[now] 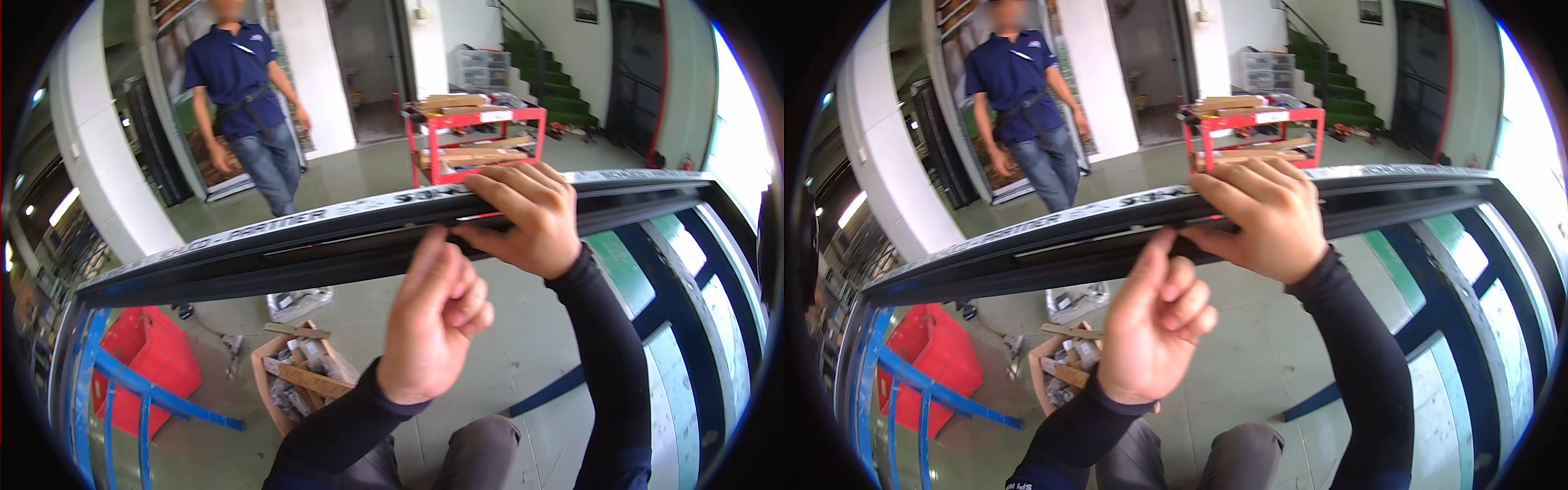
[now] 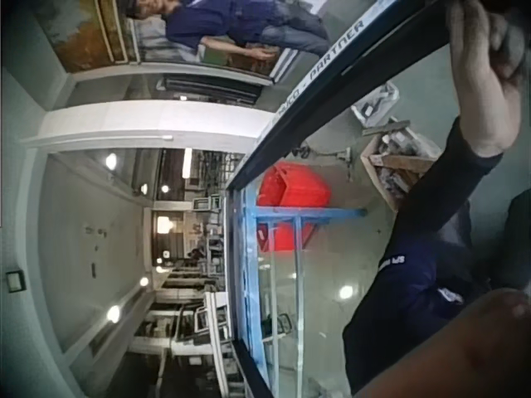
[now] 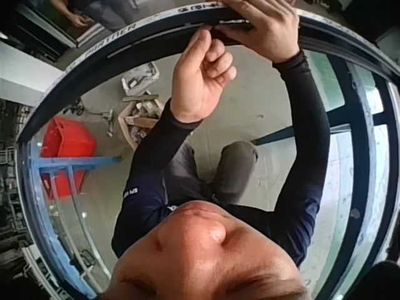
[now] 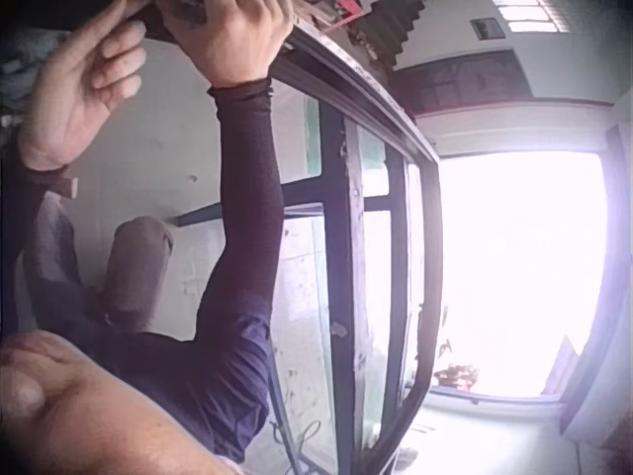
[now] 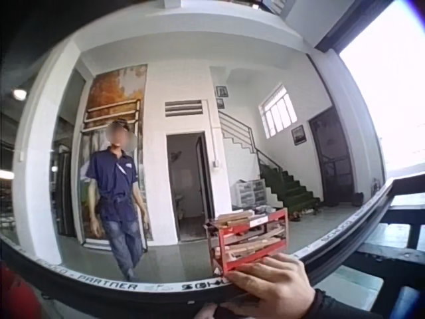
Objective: The worker is assembling and installing hardware components onto a metal window frame.
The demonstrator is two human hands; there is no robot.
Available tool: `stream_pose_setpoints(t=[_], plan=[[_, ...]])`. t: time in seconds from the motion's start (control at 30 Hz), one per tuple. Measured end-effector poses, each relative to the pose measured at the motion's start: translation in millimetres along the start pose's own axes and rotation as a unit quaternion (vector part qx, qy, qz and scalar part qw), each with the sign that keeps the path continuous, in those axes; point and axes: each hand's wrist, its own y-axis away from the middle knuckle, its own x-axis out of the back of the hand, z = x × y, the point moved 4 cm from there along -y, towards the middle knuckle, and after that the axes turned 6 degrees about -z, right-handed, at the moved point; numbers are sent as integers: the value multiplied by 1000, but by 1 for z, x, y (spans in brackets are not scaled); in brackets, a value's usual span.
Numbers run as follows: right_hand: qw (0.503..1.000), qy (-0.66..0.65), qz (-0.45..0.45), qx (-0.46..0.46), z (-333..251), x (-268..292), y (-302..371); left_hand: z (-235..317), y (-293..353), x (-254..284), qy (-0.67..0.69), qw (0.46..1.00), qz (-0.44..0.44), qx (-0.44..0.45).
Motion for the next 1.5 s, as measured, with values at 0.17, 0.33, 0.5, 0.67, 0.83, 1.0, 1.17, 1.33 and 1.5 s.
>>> stream_pose_setpoints(t=[0.17,0.33,0.5,0.67,0.83,1.0,1.17,1.33,1.5], plan=[[1000,11,10,-11,3,-4,5,6,-1,3,-80,996,21,19],[1000,7,13,-3,5,-3,7,9,-6,3,-138,989,28,41],[1000,-19,13,-2,0,-3,0,20,-13,5,-214,974,58,39],[1000,2,-7,-27,-3,6,4,12,-24,10,-275,951,137,31],[999,1,-16,-31,-1,6,4,12,-29,10,-309,940,146,27],[999,-36,-31,-23,-2,7,0,17,-26,13,-337,929,149,18],[998,-46,-33,-11,-1,8,2,18,-24,12,-345,929,135,19],[998,-48,-42,-14,1,8,5,20,-22,11,-319,938,134,36],[998,-57,-35,-4,3,7,5,25,-21,11,-272,952,132,48]])
